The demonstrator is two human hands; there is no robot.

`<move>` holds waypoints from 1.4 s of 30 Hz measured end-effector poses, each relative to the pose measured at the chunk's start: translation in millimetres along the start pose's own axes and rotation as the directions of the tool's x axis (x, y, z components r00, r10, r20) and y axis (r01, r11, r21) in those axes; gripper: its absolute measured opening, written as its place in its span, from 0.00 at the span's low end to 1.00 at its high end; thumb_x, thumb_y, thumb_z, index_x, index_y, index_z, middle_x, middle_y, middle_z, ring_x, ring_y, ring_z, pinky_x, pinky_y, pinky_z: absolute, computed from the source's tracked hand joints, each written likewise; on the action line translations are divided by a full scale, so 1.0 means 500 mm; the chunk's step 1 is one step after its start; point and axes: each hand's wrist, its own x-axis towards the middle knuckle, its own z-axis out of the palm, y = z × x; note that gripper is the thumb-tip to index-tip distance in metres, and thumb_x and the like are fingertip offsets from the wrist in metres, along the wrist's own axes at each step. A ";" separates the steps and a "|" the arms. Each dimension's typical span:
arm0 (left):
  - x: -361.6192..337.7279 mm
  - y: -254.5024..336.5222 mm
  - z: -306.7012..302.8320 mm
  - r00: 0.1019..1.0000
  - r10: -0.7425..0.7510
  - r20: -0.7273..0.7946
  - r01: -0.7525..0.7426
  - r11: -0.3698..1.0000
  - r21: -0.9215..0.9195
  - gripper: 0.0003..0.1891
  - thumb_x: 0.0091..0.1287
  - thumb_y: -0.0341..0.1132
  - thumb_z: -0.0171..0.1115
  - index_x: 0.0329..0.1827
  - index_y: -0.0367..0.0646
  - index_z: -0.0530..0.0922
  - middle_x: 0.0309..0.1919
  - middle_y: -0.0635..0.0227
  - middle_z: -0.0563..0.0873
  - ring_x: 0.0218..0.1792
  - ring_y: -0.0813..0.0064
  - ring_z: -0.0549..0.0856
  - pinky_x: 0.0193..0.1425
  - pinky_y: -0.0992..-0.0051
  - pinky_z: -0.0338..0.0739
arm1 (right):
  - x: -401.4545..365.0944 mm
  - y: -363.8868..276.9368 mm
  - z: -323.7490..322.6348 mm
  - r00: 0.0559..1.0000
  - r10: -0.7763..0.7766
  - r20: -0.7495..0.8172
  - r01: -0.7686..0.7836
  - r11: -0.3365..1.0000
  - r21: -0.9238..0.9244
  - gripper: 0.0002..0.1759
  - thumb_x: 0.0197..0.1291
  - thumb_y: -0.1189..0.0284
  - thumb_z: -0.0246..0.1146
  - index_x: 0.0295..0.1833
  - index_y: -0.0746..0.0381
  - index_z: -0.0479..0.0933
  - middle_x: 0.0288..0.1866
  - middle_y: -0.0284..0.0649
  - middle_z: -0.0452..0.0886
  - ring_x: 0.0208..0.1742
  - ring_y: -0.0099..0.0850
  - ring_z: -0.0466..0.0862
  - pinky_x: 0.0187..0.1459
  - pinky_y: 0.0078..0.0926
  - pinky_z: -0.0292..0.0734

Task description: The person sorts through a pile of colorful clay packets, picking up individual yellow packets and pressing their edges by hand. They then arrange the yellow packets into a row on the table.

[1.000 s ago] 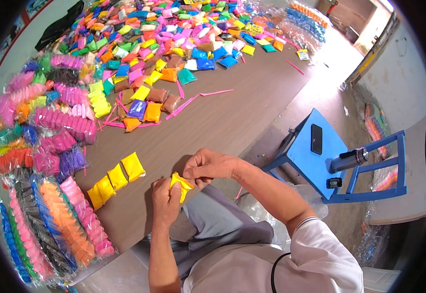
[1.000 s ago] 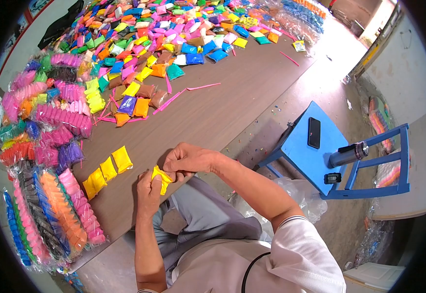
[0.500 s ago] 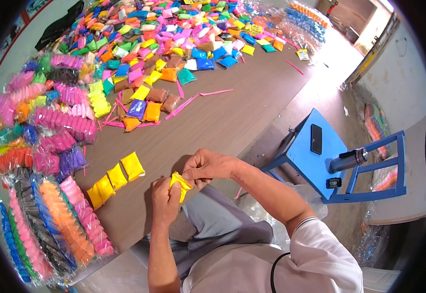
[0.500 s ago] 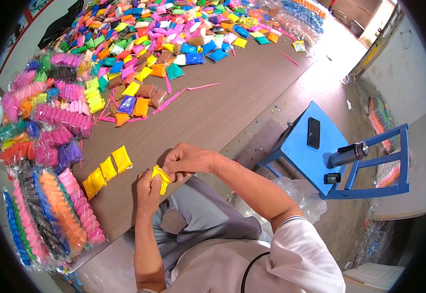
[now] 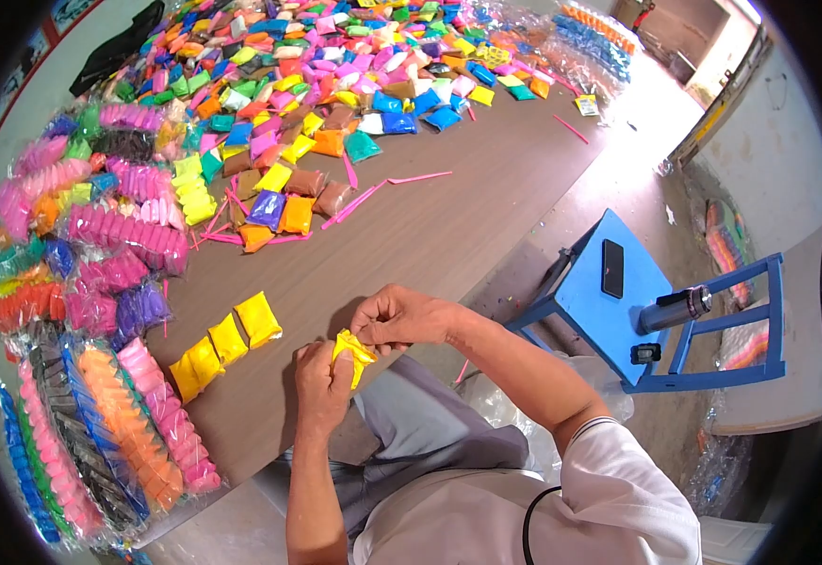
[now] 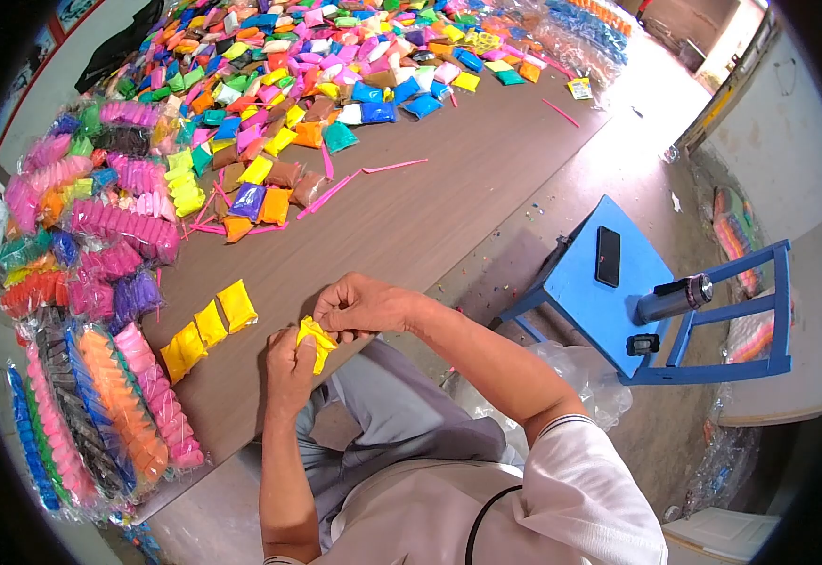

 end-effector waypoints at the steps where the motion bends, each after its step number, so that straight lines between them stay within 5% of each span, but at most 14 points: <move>1: 0.000 0.002 0.001 1.000 0.017 -0.006 -0.017 1.000 0.020 0.14 0.70 0.37 0.53 0.31 0.35 0.73 0.29 0.52 0.78 0.36 0.50 0.76 0.46 0.55 0.68 | 0.000 -0.001 0.000 1.000 0.002 -0.005 -0.002 1.000 -0.015 0.09 0.67 0.68 0.62 0.43 0.62 0.82 0.29 0.27 0.81 0.26 0.13 0.76 0.25 0.13 0.68; 22: -0.002 -0.004 0.001 1.000 -0.017 0.006 0.017 1.000 -0.024 0.14 0.69 0.37 0.53 0.30 0.34 0.72 0.30 0.50 0.79 0.37 0.49 0.76 0.46 0.54 0.69 | -0.002 0.004 0.005 1.000 -0.031 -0.006 0.031 1.000 0.008 0.15 0.67 0.59 0.67 0.41 0.61 0.81 0.27 0.25 0.79 0.27 0.13 0.74 0.26 0.13 0.68; 32: 0.000 0.004 0.000 1.000 -0.001 0.013 0.001 1.000 -0.016 0.13 0.69 0.36 0.53 0.29 0.35 0.72 0.29 0.52 0.78 0.35 0.50 0.77 0.46 0.55 0.68 | -0.001 0.004 0.008 0.999 -0.022 -0.024 0.021 0.999 -0.038 0.13 0.64 0.63 0.70 0.39 0.62 0.82 0.26 0.25 0.78 0.26 0.14 0.75 0.25 0.15 0.69; 42: 0.000 0.006 -0.001 0.999 0.023 0.034 -0.025 0.996 0.084 0.13 0.69 0.36 0.54 0.31 0.35 0.73 0.30 0.51 0.78 0.38 0.49 0.77 0.47 0.55 0.68 | -0.001 0.018 0.009 0.996 -0.086 0.001 0.085 0.988 -0.126 0.09 0.68 0.69 0.59 0.36 0.62 0.78 0.25 0.25 0.76 0.26 0.14 0.76 0.26 0.16 0.71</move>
